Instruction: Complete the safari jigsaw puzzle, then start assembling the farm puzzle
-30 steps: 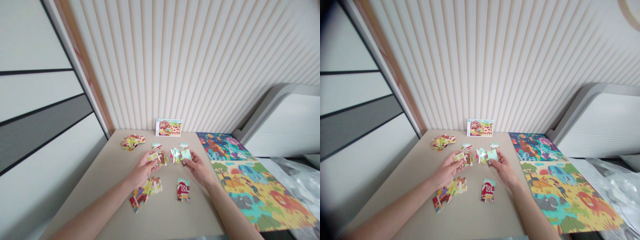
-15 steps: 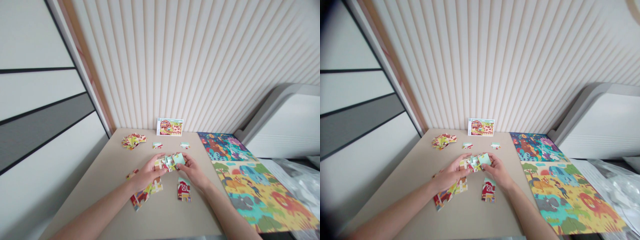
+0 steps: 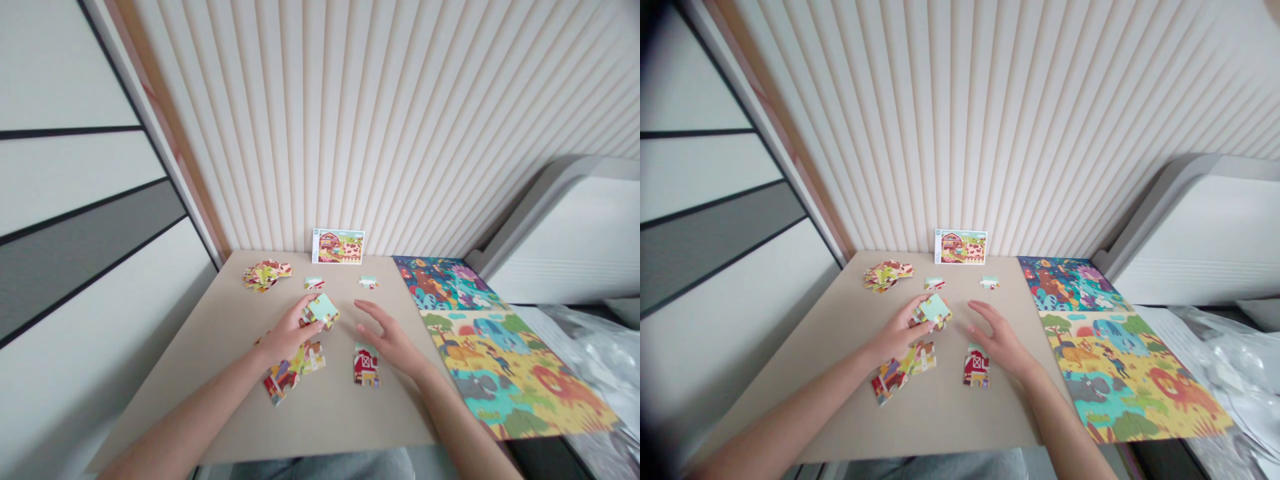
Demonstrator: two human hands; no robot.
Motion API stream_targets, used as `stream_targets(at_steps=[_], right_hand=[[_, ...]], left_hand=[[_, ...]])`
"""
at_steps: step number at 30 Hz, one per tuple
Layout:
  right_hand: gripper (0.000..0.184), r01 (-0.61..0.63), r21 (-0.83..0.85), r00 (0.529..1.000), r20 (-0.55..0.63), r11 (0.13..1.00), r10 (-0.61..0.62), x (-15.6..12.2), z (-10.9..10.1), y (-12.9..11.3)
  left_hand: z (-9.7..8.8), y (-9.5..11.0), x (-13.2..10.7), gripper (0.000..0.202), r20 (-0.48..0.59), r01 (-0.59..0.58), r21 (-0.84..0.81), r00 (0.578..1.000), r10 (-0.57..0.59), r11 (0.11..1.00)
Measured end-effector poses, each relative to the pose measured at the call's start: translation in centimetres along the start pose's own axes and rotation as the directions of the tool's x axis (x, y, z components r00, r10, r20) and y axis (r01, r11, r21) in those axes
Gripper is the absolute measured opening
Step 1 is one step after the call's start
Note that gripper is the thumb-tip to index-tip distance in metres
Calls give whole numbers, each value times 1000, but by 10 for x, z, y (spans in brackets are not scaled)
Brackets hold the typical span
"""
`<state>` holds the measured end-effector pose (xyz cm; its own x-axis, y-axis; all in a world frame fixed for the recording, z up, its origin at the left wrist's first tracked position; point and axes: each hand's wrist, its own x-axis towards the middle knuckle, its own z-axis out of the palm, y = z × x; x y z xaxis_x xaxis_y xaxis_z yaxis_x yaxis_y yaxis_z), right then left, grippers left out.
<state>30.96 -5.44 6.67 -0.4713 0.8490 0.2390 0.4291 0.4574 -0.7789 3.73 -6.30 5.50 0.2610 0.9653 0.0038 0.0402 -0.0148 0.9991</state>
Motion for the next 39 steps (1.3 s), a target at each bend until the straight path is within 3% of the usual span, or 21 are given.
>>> stream_targets(at_steps=[3, 6, 13, 17, 27, 33, 39], right_hand=[[57, -46, -155, 992, 111, 987, 63, -25, -14, 3], [67, -57, -267, 982, 160, 962, 103, -51, -13, 5], [42, -128, -131, 992, -39, 983, 124, -69, 1, 9], [23, -95, -80, 994, -68, 992, 90, -67, 3, 6], [34, -139, -244, 984, -144, 960, 106, -70, 6, 5], [35, -147, -307, 975, -207, 940, 85, -69, 6, 7], [49, -105, -386, 990, -128, 917, 59, -70, 5, -2]], left_hand=[[-15, 1, 4, 60, -92, -12, -17, 996, 10, 1000], [-25, 1, 9, 61, -210, -2, 8, 978, 4, 1000], [-38, -9, 16, 63, -373, -11, 7, 928, 13, 1000], [-47, -17, 19, 72, -429, 12, -17, 903, -18, 1000], [-55, -17, 23, 69, -476, -42, -67, 879, 5, 997], [-50, -13, 20, 70, -455, 37, -58, 888, -60, 998], [-46, -10, 18, 69, -417, 37, -32, 908, -47, 999]])
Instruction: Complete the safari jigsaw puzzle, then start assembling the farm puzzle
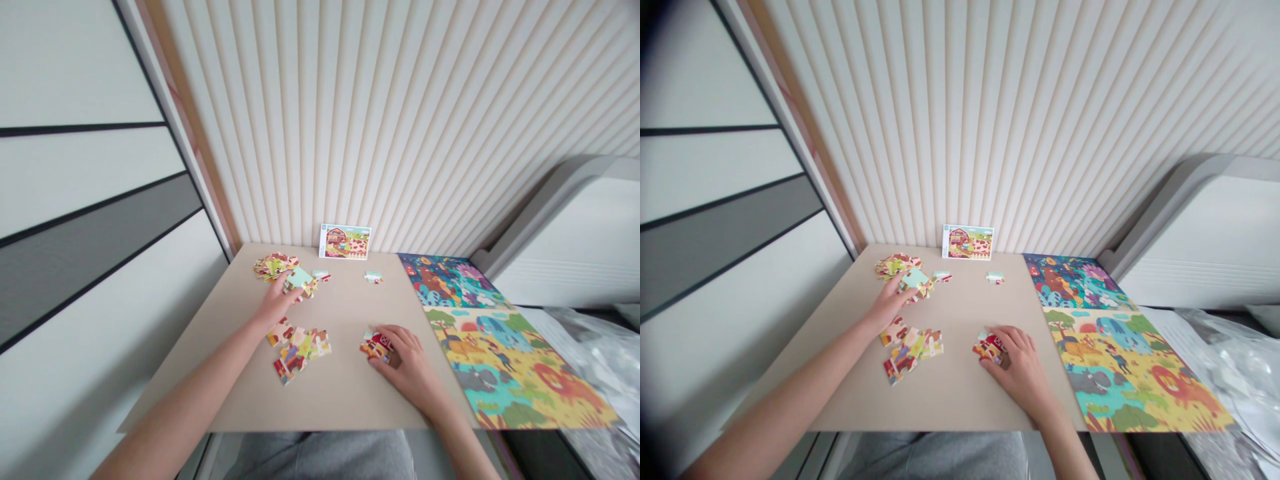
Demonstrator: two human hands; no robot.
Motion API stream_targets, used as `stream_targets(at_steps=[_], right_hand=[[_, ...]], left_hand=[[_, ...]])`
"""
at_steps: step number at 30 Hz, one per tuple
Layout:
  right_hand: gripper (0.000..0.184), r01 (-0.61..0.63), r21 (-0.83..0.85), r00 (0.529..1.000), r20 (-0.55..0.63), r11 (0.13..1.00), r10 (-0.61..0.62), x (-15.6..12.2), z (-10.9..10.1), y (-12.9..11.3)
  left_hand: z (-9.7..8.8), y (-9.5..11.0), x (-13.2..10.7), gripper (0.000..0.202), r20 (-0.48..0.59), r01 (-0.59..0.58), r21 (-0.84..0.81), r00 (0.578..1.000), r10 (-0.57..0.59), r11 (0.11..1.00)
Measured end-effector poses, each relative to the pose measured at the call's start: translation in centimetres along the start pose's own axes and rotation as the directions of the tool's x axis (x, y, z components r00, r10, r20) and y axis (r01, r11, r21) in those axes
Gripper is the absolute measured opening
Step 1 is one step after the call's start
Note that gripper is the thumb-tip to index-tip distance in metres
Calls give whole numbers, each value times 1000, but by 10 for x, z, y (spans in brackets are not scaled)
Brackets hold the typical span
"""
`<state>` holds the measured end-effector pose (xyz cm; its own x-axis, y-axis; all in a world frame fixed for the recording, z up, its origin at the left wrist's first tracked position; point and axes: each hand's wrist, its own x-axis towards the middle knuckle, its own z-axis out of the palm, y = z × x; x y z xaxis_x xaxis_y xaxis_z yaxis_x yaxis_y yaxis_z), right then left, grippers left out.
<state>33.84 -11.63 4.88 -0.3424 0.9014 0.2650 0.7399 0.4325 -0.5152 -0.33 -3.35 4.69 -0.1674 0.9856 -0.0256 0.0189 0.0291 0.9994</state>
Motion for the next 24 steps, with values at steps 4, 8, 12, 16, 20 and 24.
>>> stream_targets(at_steps=[4, 8, 12, 16, 20, 24], right_hand=[[39, 20, 8, 999, 30, 1000, -20, 0, 2, 0], [35, 32, 12, 998, 47, 999, -33, 1, 2, 2], [36, 65, -4, 994, 86, 998, -64, 9, 2, -2], [36, 150, -6, 976, 157, 989, -148, 36, 7, -7], [36, 255, -14, 954, 166, 967, -249, 69, 16, -24], [35, 250, 70, 963, 84, 966, -256, 91, 32, -54]], left_hand=[[-2, 0, 1, 69, 9, -21, 22, 1000, 21, 1000], [-2, 0, 1, 62, 31, -33, 51, 999, 32, 998], [-1, -1, 0, 56, 16, -71, 93, 997, 70, 993], [-2, 0, 0, 58, 44, -95, 117, 995, 91, 989], [-6, 3, 3, 60, -46, -89, 133, 994, 96, 987], [-7, 10, 0, 63, 42, -25, 74, 999, 22, 997]])
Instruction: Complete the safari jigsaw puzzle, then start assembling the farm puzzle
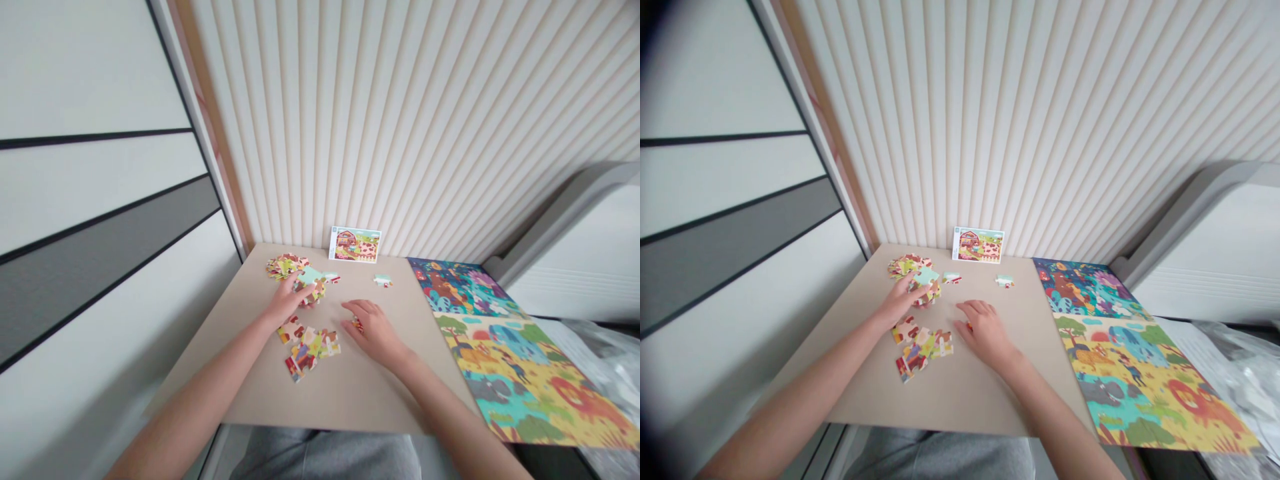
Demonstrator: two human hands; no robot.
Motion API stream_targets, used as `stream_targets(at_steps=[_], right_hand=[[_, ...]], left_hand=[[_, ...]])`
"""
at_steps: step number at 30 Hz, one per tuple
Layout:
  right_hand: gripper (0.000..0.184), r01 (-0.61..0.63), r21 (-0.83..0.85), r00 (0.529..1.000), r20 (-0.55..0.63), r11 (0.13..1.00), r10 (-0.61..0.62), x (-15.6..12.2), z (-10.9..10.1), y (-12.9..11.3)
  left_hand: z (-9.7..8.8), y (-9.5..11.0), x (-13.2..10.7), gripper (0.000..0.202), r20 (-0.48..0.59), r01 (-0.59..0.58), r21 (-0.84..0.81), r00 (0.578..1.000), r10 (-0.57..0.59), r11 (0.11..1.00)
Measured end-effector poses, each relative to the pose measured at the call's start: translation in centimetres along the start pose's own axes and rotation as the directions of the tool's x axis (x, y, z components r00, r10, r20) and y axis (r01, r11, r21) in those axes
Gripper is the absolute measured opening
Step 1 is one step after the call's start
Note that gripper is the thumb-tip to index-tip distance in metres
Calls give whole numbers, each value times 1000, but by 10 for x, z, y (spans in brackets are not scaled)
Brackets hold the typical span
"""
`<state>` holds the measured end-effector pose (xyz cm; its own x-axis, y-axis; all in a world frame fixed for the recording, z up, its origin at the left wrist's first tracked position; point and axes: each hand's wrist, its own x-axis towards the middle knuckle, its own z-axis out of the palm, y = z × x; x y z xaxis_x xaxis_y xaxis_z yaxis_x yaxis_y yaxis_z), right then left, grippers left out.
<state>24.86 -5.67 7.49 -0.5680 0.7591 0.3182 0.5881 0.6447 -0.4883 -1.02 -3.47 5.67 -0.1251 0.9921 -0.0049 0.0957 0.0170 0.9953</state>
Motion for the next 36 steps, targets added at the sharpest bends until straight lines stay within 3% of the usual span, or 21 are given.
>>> stream_targets(at_steps=[2, 5, 9, 13, 16, 20, 25, 29, 32, 36], right_hand=[[39, -62, 118, 995, -69, 991, 70, 13, 10, -9], [50, -155, 360, 975, -93, 920, 201, 27, 27, -10], [50, -207, 556, 962, -31, 805, 270, 31, 41, 6], [48, -287, 662, 927, 8, 693, 376, 22, 41, 23], [54, -314, 725, 908, 41, 613, 418, 16, 34, 28], [58, -328, 721, 922, 105, 610, 372, 14, 26, 21], [44, -314, 704, 945, 163, 637, 285, 13, 23, 9], [34, -352, 687, 930, 181, 635, 320, 11, 24, 10], [30, -366, 703, 929, 241, 610, 280, 9, 27, 9], [26, -299, 623, 953, 229, 723, 197, 8, 31, 1]], left_hand=[[1, 4, -5, 63, 161, 38, -22, 986, -34, 999], [5, 7, -15, 61, 358, 54, 22, 932, -59, 998], [9, 8, -23, 57, 511, -6, 70, 859, -31, 998], [7, 7, -23, 65, 644, 44, 10, 764, -40, 999], [3, 3, -21, 66, 575, 65, 15, 816, -62, 998], [0, -1, -17, 65, 489, 99, 94, 862, -132, 991], [-10, 5, -11, 49, 419, 35, 118, 904, -82, 992], [-22, 8, -4, 49, 262, 0, 161, 964, -43, 987], [-26, 7, 0, 50, 130, -40, 130, 991, 23, 991], [-23, 5, 0, 51, 64, -41, 117, 997, 34, 992]])
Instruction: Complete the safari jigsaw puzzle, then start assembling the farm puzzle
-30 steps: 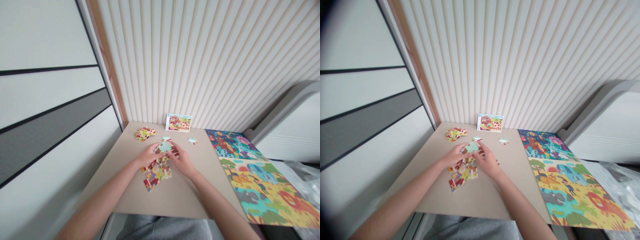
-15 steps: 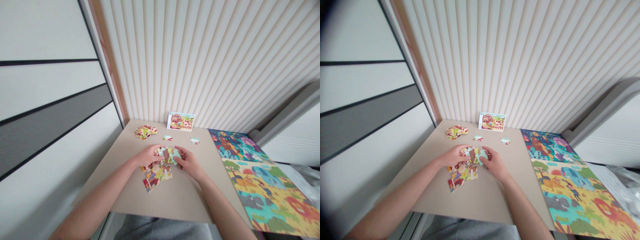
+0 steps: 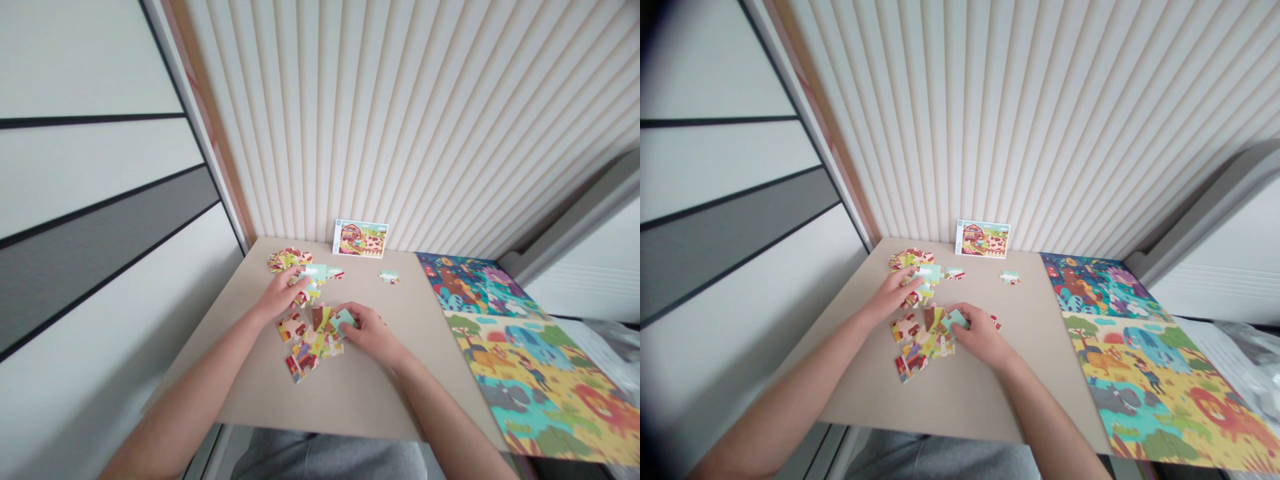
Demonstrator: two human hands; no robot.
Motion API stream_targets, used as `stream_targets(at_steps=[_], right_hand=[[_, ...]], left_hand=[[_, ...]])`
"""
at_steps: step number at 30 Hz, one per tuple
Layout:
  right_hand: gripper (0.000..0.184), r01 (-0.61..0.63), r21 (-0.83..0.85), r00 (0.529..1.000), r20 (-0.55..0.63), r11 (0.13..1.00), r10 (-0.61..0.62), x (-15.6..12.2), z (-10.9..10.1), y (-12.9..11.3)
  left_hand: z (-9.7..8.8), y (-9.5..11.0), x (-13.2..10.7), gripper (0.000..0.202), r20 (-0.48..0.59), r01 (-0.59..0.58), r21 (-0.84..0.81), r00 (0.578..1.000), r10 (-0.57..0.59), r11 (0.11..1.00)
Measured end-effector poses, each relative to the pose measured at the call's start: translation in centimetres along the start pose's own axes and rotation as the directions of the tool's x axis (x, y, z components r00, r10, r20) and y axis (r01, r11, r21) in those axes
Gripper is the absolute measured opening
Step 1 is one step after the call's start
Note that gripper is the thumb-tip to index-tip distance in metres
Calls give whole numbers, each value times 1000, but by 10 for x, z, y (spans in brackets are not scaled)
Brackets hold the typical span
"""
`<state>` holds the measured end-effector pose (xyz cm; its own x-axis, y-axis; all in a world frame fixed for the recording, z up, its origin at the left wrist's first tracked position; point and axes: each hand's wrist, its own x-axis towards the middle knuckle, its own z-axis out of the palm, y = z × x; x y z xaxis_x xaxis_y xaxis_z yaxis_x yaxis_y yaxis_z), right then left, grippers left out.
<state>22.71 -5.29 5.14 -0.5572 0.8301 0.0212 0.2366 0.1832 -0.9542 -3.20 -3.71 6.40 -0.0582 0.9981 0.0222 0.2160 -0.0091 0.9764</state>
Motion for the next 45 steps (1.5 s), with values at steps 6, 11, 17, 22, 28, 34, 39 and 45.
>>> stream_targets(at_steps=[6, 11, 17, 22, 28, 34, 39, 45], right_hand=[[42, 71, -199, 993, -80, 978, -88, 1, 7, -1], [47, 170, -280, 943, -232, 945, -239, 4, 9, -3], [43, 109, -18, 940, -324, 994, -109, 7, 8, 1], [46, 92, 115, 947, -317, 989, -51, 10, 4, 9], [52, 50, 46, 955, -295, 998, -34, 10, 4, 9], [47, 82, -131, 956, -268, 988, -115, 7, 7, 9], [31, 197, -343, 914, -274, 918, -299, 3, 6, -4], [41, 185, -217, 938, -253, 959, -238, 2, 4, -8]], left_hand=[[7, 3, -5, 52, 80, 40, -131, 996, -30, 991], [16, 13, -14, 47, 286, -10, -113, 957, 42, 994], [30, 15, -26, 68, 539, 28, -222, 836, 99, 975], [30, 8, -23, 73, 535, 15, -335, 826, 177, 942], [30, 4, -16, 62, 466, -4, -298, 872, 150, 954], [24, 1, -5, 63, 115, -128, -194, 982, 152, 973], [17, 4, -4, 51, 30, -143, -117, 989, 147, 983], [27, 14, -21, 36, 422, -235, 86, 889, 178, 968]])
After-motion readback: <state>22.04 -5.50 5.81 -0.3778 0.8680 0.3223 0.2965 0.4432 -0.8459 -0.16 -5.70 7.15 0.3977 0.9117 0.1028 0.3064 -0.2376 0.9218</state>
